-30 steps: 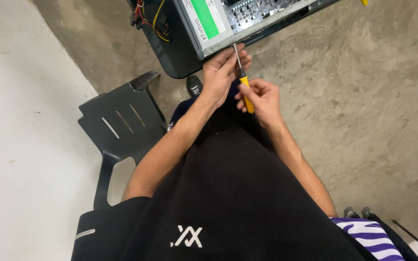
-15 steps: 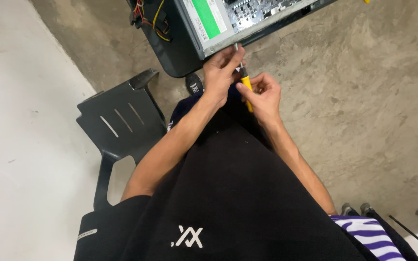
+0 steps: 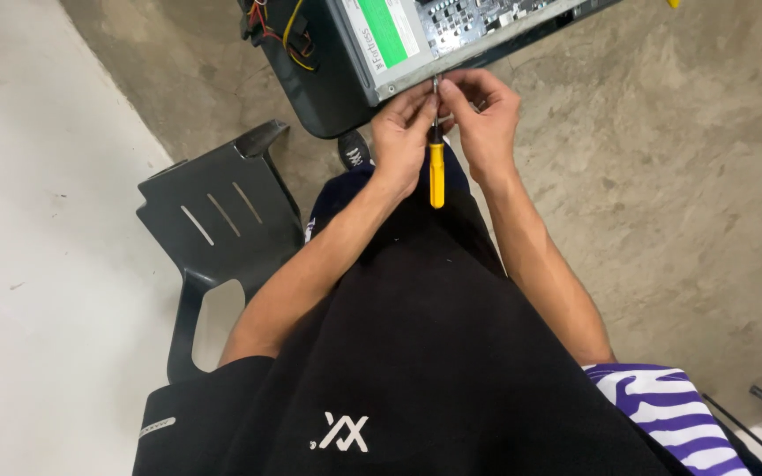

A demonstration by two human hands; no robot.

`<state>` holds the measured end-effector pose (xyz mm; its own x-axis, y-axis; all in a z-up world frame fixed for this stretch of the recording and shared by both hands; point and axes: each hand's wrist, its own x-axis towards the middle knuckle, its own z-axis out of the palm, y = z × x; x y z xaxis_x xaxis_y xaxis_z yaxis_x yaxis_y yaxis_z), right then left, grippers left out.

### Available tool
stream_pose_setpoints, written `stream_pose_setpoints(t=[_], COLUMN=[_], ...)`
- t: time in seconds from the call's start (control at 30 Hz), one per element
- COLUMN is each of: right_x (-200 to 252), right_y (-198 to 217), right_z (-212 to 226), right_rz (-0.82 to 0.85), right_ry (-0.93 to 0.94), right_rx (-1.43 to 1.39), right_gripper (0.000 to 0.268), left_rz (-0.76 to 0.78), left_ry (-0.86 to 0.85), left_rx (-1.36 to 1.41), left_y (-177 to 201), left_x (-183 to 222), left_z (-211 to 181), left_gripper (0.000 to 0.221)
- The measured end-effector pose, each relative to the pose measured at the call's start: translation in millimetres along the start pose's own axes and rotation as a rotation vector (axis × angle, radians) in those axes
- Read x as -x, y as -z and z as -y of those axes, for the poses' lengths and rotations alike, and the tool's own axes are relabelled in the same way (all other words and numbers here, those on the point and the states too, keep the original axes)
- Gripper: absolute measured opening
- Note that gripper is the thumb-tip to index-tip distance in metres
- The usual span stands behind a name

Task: Disconnecting internal power and data cables and removing a hard drive from a desktop computer case using a screwdriver.

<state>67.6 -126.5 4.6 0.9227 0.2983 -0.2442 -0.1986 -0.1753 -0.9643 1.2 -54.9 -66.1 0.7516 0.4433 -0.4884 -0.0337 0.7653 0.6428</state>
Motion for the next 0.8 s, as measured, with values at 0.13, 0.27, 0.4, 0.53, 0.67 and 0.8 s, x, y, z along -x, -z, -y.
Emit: stream_pose_setpoints(t=[0.13, 0.27, 0.4, 0.53, 0.67, 0.8], right_x=[-1.0, 1.8, 5.3, 21.3, 39.4, 33.4], right_y=[-6.0, -13.6, -8.2, 4.7, 11.5, 5.3], right_z=[2.7, 7.5, -1.0, -5.6, 13.0, 27.7], right_rz=[-0.009, -0.109, -0.091, -0.129, -0.036, 0.039], right_ry=[0.020, 0.044, 0.185, 0.208, 0.283, 0.267], right_rx=[0.092, 0.133, 0.228, 0.185, 0.236, 0.129], right_gripper=[0.009, 0.007, 0.004, 0.006, 0.007, 0.006], left_rz=[0.030, 0.040, 0.076, 0.082, 0.138, 0.168], left_ry=[-0.044, -0.069, -0.113, -0.276, -0.419, -0.412], left_rx=[-0.004, -0.051, -0.153, -0.480, -0.742, -0.654], left_y=[3.5, 1.2, 4.8, -2.0, -12.3, -16.8], left_x=[0.9, 7.2, 11.1, 35.0, 67.7, 74.5], left_z=[5.3, -1.4, -2.8, -31.9, -83.8, -117.1], left_gripper=[0.025, 0.026, 0.027, 0.031, 0.031, 0.027])
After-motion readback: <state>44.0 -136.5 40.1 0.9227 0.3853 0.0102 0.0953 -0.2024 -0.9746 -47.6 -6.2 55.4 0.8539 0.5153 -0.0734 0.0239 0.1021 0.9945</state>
